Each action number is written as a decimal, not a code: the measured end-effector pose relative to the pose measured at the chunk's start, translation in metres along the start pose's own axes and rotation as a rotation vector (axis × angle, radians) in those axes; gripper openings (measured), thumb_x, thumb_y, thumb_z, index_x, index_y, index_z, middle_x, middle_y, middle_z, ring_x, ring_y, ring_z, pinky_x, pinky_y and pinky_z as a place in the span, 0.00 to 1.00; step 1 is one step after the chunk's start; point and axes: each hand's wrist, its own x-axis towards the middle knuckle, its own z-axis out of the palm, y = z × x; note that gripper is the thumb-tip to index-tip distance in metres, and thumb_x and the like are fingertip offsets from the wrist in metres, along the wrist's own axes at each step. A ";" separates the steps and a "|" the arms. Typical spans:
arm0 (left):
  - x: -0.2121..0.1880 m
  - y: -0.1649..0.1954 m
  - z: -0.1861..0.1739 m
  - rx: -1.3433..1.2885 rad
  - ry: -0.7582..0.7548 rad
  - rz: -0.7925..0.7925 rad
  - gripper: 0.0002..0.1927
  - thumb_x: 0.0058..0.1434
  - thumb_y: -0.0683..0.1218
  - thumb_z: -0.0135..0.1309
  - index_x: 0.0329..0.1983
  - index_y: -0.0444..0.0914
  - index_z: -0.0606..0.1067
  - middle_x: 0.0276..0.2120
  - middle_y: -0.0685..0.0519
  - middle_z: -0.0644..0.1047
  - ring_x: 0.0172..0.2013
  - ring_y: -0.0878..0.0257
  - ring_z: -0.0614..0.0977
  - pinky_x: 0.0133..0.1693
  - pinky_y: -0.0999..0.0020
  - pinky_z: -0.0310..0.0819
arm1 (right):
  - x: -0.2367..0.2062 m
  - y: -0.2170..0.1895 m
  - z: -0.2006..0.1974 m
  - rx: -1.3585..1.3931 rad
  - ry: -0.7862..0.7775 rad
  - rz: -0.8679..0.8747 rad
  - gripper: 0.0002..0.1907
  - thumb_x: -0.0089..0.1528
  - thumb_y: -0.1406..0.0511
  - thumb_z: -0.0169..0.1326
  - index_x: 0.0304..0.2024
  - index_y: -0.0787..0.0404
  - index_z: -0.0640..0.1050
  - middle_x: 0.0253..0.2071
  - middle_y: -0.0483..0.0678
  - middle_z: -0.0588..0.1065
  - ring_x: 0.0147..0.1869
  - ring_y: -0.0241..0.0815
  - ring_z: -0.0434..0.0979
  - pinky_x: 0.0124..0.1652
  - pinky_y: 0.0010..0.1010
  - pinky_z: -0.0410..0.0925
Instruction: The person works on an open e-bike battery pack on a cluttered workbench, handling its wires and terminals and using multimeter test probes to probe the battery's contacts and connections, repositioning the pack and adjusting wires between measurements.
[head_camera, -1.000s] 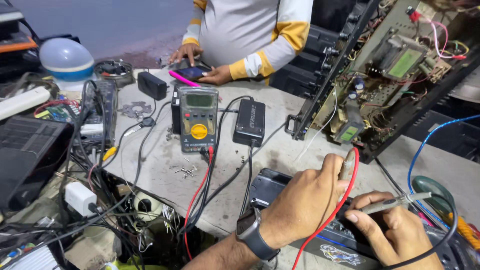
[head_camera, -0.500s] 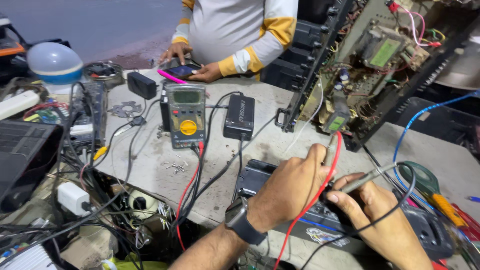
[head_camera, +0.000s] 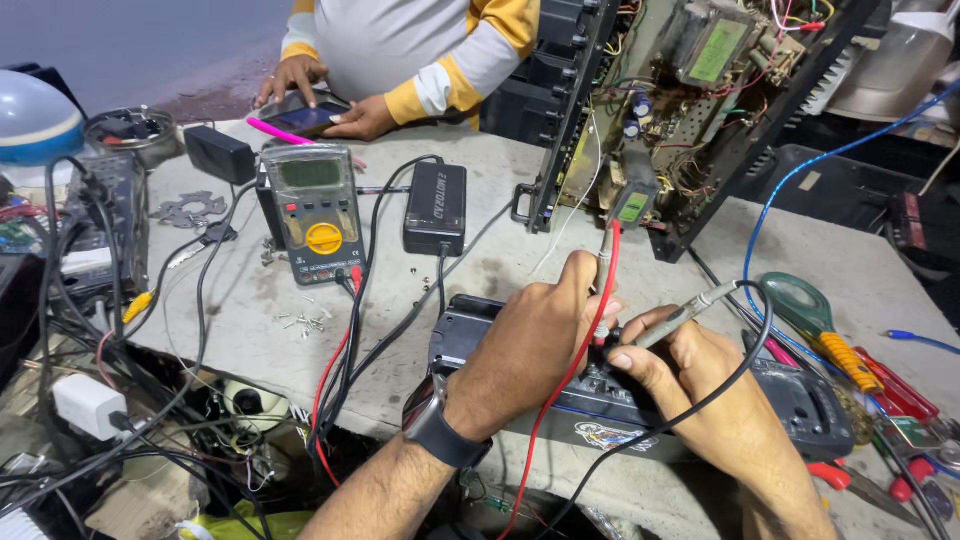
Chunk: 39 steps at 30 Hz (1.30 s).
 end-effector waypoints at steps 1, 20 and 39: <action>0.000 0.000 0.000 -0.030 -0.019 -0.066 0.12 0.71 0.42 0.48 0.46 0.28 0.62 0.26 0.38 0.74 0.28 0.42 0.82 0.27 0.52 0.75 | 0.000 0.000 0.000 -0.004 0.006 -0.007 0.13 0.61 0.57 0.58 0.36 0.62 0.78 0.30 0.45 0.79 0.31 0.37 0.79 0.35 0.30 0.71; 0.003 0.002 0.003 -0.024 -0.104 -0.168 0.13 0.72 0.46 0.48 0.41 0.31 0.62 0.18 0.42 0.73 0.24 0.44 0.82 0.23 0.54 0.74 | -0.002 0.004 -0.002 -0.009 -0.011 0.037 0.14 0.60 0.56 0.58 0.35 0.61 0.78 0.25 0.46 0.76 0.31 0.40 0.76 0.34 0.31 0.71; -0.007 0.003 0.009 -0.174 -0.034 -0.146 0.10 0.73 0.43 0.48 0.46 0.31 0.63 0.25 0.43 0.80 0.28 0.47 0.85 0.28 0.57 0.77 | -0.016 0.020 -0.003 0.279 0.009 -0.001 0.11 0.69 0.61 0.53 0.40 0.63 0.75 0.32 0.44 0.77 0.36 0.33 0.77 0.39 0.26 0.72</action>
